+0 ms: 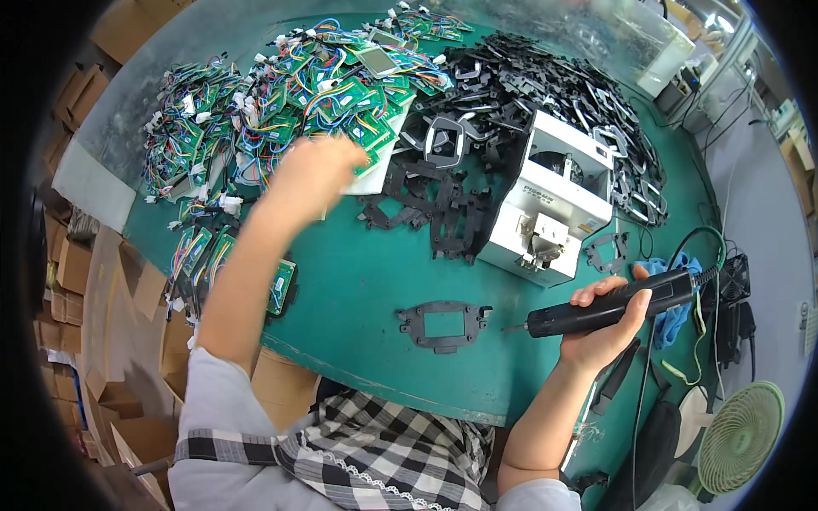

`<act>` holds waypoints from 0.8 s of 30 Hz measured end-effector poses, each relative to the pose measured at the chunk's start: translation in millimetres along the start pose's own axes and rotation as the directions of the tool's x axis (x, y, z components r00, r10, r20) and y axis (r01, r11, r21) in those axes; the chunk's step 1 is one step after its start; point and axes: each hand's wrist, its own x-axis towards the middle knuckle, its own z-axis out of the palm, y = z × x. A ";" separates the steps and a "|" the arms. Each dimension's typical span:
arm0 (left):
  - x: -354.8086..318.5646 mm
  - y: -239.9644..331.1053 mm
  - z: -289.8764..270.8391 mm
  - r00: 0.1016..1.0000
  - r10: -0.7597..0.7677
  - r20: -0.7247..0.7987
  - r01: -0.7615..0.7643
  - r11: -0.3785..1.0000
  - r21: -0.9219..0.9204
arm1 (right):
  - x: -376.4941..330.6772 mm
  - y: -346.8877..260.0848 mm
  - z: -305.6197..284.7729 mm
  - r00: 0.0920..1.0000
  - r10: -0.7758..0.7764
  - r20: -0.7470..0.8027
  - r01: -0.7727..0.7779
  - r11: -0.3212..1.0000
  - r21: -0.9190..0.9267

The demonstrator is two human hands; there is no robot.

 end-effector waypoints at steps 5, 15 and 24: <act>41.1 -89.2 1.4 0.946 0.020 -0.323 0.030 0.988 0.149 | -1.8 2.0 5.8 1.000 0.014 0.013 -0.014 1.000 0.026; 64.8 -84.7 24.9 0.885 -0.348 -0.308 0.408 0.900 0.156 | 3.1 0.8 -2.1 0.999 0.036 -0.031 -0.034 0.998 0.052; 43.7 -64.1 -4.9 0.866 -0.409 -0.289 0.440 0.897 0.049 | 4.8 2.2 -2.1 0.999 0.018 -0.046 -0.016 0.999 0.035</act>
